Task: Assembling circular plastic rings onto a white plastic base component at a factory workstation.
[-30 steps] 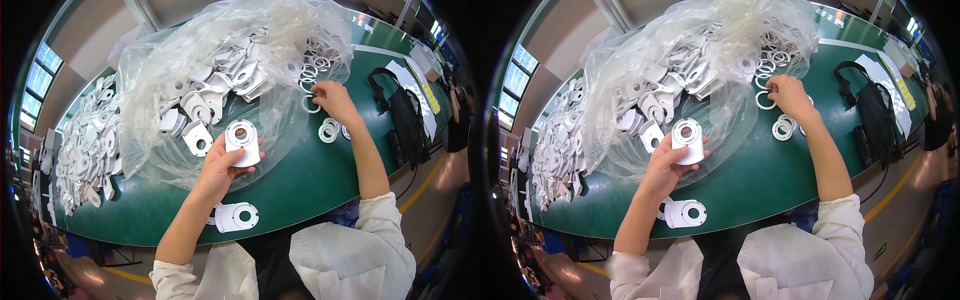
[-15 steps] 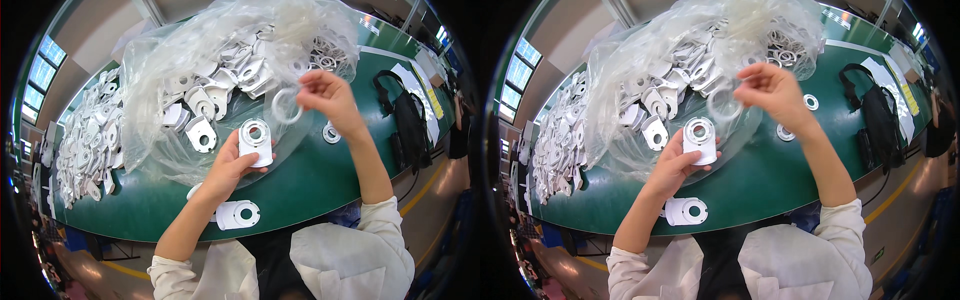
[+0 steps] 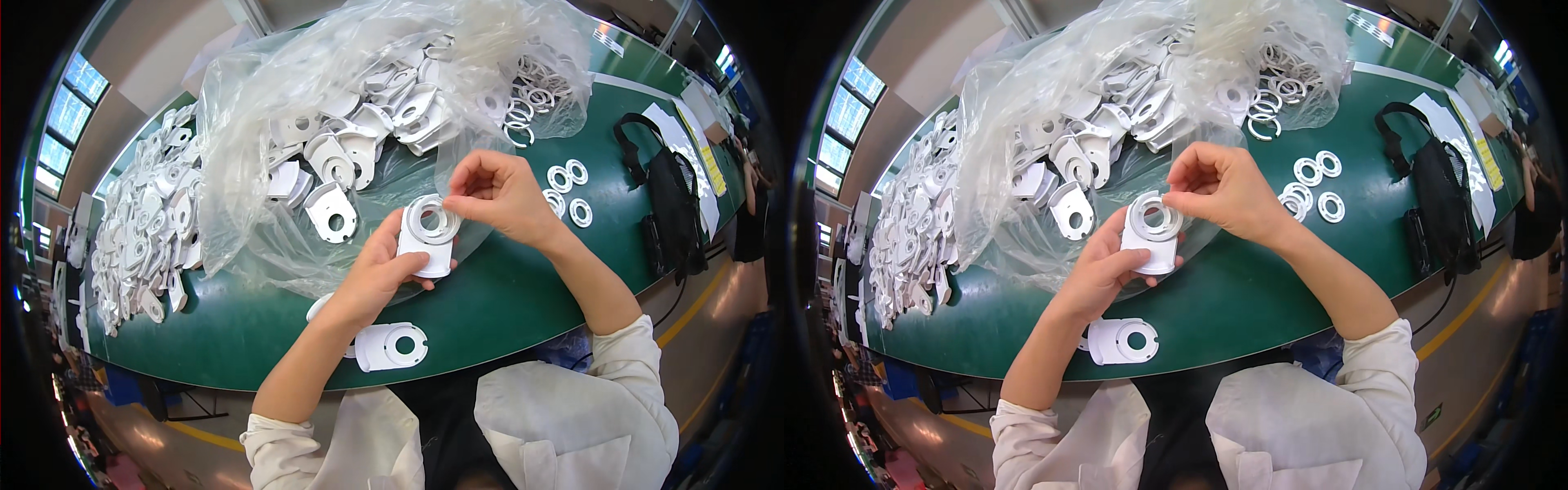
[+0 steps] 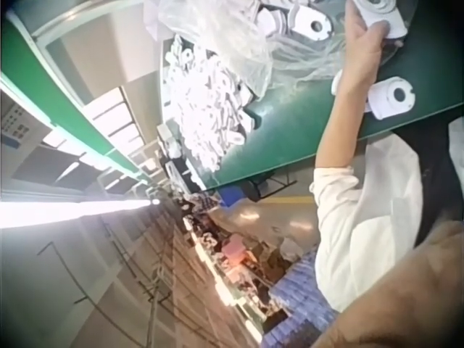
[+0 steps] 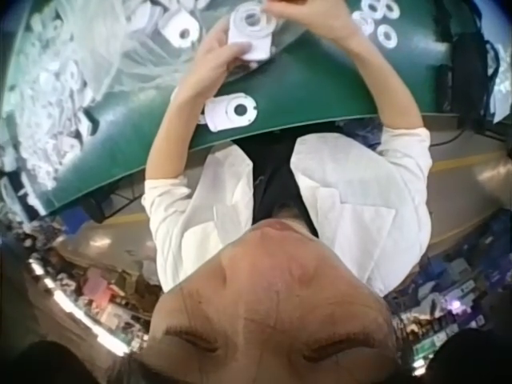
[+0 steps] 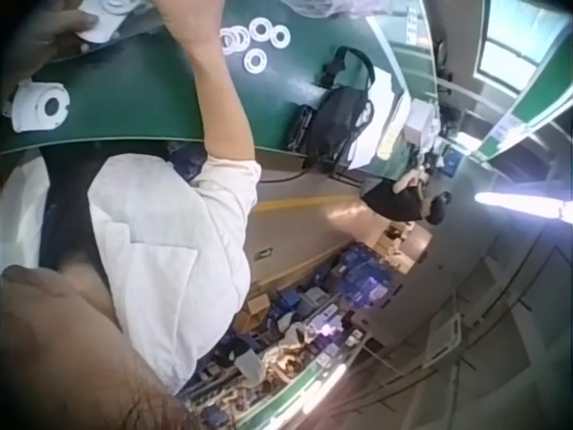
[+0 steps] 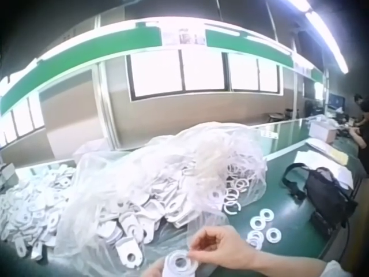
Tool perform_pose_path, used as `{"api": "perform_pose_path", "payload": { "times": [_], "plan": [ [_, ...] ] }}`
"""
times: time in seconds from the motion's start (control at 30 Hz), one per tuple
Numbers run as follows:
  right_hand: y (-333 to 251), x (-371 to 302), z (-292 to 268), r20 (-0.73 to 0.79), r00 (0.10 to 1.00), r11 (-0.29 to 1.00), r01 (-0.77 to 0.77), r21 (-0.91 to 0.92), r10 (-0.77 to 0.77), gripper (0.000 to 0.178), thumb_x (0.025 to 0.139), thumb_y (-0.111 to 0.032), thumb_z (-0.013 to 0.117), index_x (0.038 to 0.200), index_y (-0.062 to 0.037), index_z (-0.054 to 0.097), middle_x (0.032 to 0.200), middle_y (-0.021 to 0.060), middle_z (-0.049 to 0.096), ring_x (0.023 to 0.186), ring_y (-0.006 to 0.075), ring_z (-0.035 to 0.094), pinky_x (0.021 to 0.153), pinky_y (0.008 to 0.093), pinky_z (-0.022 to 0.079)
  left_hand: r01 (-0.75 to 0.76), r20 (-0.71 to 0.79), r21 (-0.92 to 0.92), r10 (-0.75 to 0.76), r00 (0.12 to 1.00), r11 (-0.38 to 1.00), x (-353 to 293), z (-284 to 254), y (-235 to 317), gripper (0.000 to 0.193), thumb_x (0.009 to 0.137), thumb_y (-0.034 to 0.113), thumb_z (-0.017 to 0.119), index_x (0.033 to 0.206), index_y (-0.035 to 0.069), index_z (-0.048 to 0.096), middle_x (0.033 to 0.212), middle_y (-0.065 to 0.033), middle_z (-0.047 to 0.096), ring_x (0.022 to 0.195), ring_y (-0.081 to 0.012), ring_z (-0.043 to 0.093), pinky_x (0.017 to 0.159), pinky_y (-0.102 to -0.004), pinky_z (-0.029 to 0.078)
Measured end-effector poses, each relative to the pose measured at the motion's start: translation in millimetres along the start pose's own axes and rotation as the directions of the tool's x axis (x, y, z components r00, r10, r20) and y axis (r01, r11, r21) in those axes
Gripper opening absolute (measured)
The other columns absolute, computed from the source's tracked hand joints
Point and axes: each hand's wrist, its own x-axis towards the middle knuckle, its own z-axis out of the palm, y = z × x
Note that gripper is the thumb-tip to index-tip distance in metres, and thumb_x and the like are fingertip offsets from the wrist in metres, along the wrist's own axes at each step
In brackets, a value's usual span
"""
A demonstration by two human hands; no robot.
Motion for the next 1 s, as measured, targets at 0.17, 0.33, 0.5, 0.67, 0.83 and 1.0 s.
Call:
{"api": "perform_pose_path", "payload": {
  "times": [0.17,0.33,0.5,0.67,0.83,1.0],
  "plan": [
    [0,-1,1,0.015,1.0,1.0,-0.016,-0.01,0.016,0.018,0.078,0.0,0.074,0.088,-0.0022,0.059,0.085,0.0005,0.061,0.076,0.0044,0.059,0.07,0.0182,0.051,0.009,0.023,0.037,-0.009,1.0,0.999,0,2,0,0.055,0.087,0.001,0.049,0.139,0.004,0.033,0.118,-0.0161,0.062,0.097,-0.0224,0.067,0.065,-0.0249,0.052],
    [0,-3,3,0.016,0.999,0.997,-0.047,-0.056,0.048,0.016,0.078,-0.001,0.074,0.085,-0.0025,0.059,0.082,0.0001,0.061,0.074,0.0045,0.059,0.067,0.0177,0.05,0.03,0.023,0.032,-0.03,0.999,0.999,-1,1,-1,0.05,0.092,0.01,0.05,0.139,0.005,0.034,0.117,-0.015,0.062,0.095,-0.0202,0.067,0.063,-0.0232,0.051],
    [1,-3,5,0.028,0.999,0.998,-0.024,-0.054,0.026,0.014,0.08,-0.003,0.073,0.084,-0.0021,0.06,0.082,0.0005,0.062,0.073,0.0044,0.059,0.065,0.018,0.048,0.037,-0.025,0.147,-0.033,0.999,0.988,-3,2,3,0.047,0.094,0.013,0.049,0.137,0.004,0.035,0.113,-0.0144,0.064,0.091,-0.0171,0.068,0.061,-0.0219,0.05],
    [-2,-2,12,0.011,1.0,0.981,0.028,-0.192,-0.027,0.011,0.085,-0.009,0.069,0.089,-0.0008,0.063,0.085,0.0013,0.064,0.076,0.0049,0.059,0.065,0.0202,0.047,-0.152,-0.044,0.23,0.166,0.985,0.961,-1,2,-9,0.041,0.093,0.009,0.049,0.132,0.003,0.04,0.103,-0.0112,0.066,0.088,-0.0151,0.068,0.065,-0.0239,0.052],
    [8,-4,10,0.149,0.988,0.998,0.034,-0.049,-0.026,0.016,0.089,-0.018,0.066,0.092,-0.0023,0.066,0.084,0.0026,0.065,0.075,0.0086,0.058,0.064,0.0246,0.044,-0.178,-0.011,0.535,0.218,0.976,0.826,-6,8,1,0.031,0.094,0.012,0.049,0.124,0.002,0.049,0.092,-0.0062,0.065,0.084,-0.0109,0.063,0.065,-0.0242,0.05],
    [-4,-8,12,0.213,0.974,0.963,0.131,-0.237,-0.08,0.011,0.09,-0.011,0.062,0.094,-0.001,0.062,0.084,0.0047,0.061,0.074,0.0111,0.056,0.066,0.0253,0.044,-0.254,-0.061,0.762,0.457,0.887,0.596,-4,4,-3,0.014,0.095,0.015,0.051,0.097,0.002,0.054,0.07,-0.0182,0.058,0.059,-0.0291,0.058,0.056,-0.0364,0.042]
  ]
}}
